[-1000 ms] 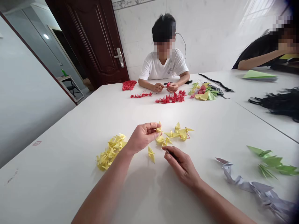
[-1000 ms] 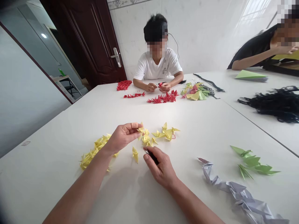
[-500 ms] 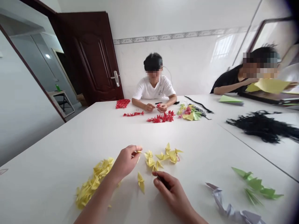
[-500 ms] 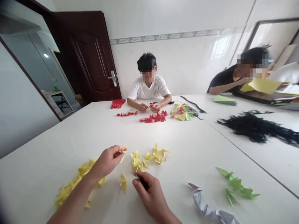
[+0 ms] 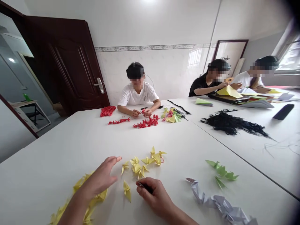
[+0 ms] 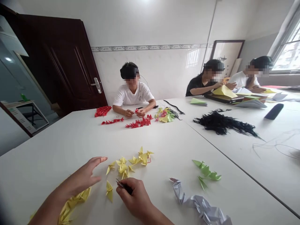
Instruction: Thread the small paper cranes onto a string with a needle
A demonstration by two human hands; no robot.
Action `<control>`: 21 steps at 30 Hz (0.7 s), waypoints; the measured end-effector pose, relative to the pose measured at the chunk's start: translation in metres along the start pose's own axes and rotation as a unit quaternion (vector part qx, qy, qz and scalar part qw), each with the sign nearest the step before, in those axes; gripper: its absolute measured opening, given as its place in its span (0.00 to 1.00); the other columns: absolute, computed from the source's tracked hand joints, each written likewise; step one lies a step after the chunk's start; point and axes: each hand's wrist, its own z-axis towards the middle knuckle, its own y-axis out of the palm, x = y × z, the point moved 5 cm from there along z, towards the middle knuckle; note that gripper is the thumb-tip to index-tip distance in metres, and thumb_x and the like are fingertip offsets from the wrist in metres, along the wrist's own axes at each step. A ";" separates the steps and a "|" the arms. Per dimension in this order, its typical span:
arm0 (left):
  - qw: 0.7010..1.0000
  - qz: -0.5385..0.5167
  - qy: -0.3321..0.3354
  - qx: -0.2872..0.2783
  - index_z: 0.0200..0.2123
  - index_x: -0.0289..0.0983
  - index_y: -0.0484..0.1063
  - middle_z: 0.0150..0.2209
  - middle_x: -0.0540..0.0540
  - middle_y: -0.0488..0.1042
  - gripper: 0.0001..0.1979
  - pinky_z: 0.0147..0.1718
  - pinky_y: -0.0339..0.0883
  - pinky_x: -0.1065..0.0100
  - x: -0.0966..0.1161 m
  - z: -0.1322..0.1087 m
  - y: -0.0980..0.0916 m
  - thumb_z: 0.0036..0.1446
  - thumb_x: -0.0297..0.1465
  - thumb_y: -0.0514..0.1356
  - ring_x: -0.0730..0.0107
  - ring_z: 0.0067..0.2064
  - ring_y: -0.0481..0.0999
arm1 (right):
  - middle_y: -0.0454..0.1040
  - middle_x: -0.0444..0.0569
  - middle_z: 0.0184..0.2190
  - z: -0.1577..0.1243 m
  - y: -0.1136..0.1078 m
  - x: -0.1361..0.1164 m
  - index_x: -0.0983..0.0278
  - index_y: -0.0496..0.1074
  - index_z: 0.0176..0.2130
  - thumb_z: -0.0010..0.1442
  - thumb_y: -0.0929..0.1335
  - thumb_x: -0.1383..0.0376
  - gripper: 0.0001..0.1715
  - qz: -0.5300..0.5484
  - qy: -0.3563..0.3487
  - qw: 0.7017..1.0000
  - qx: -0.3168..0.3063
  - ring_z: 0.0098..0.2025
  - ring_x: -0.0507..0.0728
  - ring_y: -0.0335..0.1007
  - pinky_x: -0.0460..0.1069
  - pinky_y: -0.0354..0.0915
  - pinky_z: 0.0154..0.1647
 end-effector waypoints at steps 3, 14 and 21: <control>0.998 0.019 -0.007 -0.052 0.60 0.42 0.56 0.61 0.46 0.57 0.42 0.56 0.57 0.65 -0.005 -0.007 0.011 0.35 0.23 0.54 0.59 0.60 0.60 | 0.65 0.43 0.20 0.001 0.001 0.004 0.67 0.75 0.32 0.56 0.64 0.56 0.18 0.029 0.012 0.999 0.006 0.24 0.50 0.57 0.43 0.56 0.25; 0.999 -0.020 0.025 -0.005 0.63 0.41 0.48 0.58 0.44 0.61 0.40 0.46 0.65 0.67 0.021 0.012 0.037 0.45 0.31 0.54 0.65 0.44 0.72 | 0.60 0.41 0.18 0.006 0.001 0.006 0.69 0.75 0.28 0.54 0.65 0.60 0.15 0.067 0.001 0.998 0.013 0.22 0.48 0.52 0.43 0.53 0.22; 0.993 0.086 -0.026 0.074 0.56 0.34 0.63 0.55 0.41 0.66 0.30 0.48 0.64 0.65 -0.037 0.021 -0.004 0.48 0.34 0.52 0.58 0.50 0.71 | 0.75 0.45 0.27 -0.003 0.006 0.003 0.62 0.79 0.35 0.49 0.68 0.65 0.13 -0.008 0.020 0.999 -0.033 0.28 0.52 0.65 0.43 0.60 0.28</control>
